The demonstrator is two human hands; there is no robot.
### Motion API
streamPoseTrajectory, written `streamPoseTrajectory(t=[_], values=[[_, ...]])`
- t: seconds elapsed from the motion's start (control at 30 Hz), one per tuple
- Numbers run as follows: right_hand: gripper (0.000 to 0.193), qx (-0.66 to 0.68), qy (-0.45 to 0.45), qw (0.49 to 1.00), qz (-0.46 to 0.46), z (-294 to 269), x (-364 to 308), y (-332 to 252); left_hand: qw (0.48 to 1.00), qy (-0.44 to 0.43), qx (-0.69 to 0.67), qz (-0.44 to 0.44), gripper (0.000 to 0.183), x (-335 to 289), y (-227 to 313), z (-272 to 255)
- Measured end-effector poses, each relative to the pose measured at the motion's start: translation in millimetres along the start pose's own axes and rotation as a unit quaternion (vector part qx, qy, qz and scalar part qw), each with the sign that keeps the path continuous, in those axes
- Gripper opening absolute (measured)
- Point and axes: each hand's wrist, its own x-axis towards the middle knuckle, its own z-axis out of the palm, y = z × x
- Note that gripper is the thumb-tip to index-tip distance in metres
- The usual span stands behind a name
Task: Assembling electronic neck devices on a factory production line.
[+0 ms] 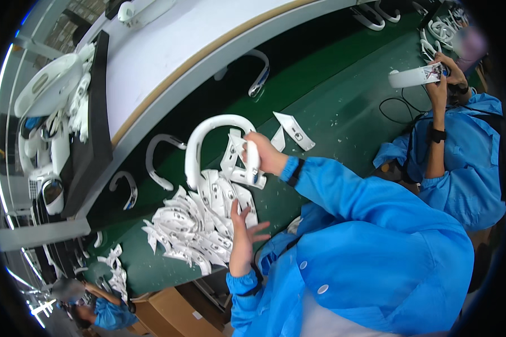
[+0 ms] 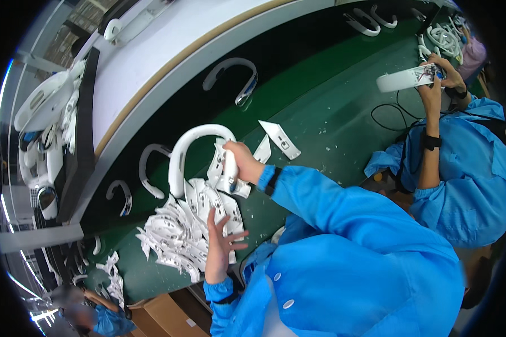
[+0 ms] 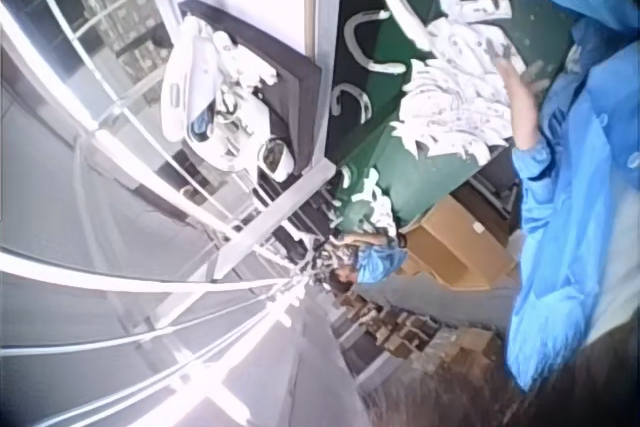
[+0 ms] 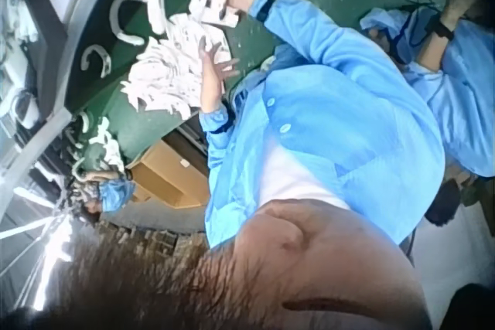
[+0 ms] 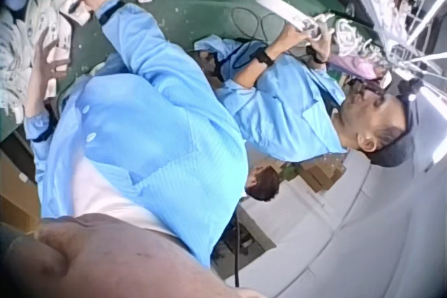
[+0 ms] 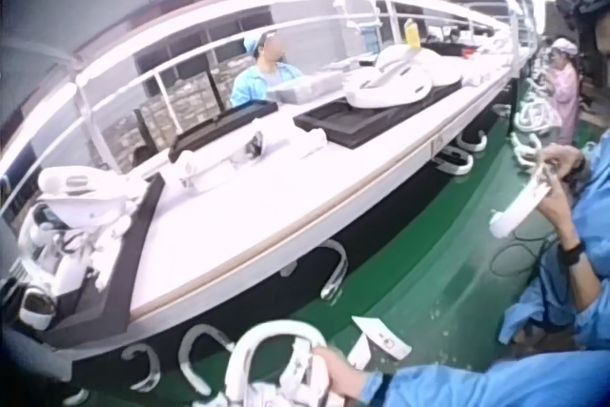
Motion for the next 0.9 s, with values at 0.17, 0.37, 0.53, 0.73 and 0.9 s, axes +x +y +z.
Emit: streamPoseTrajectory(t=[0.17, 0.37, 0.53, 0.73, 0.9], values=[[0.042, 0.027, 0.021, 0.998, -0.054, 8, 158, -8, 0.999, 0.006, -0.012, -0.043, 0.075, 5, -24, -10], [0.032, -0.769, 0.021, 0.5, -0.398, -85, 280, -106, 0.996, 0.058, 0.041, -0.06, 0.058, 17, -19, -6], [0.024, -0.901, 0.084, 0.225, -0.36, -94, 217, -165, 0.992, 0.072, -0.005, -0.103, 0.045, 25, -41, -16], [0.016, -0.875, 0.019, 0.227, -0.427, -84, 174, -205, 0.997, 0.053, 0.03, -0.037, 0.04, 51, -31, -12], [0.027, -0.743, -0.045, 0.549, -0.381, -31, 102, -239, 0.999, -0.021, -0.009, -0.044, 0.038, 60, -20, 3]])
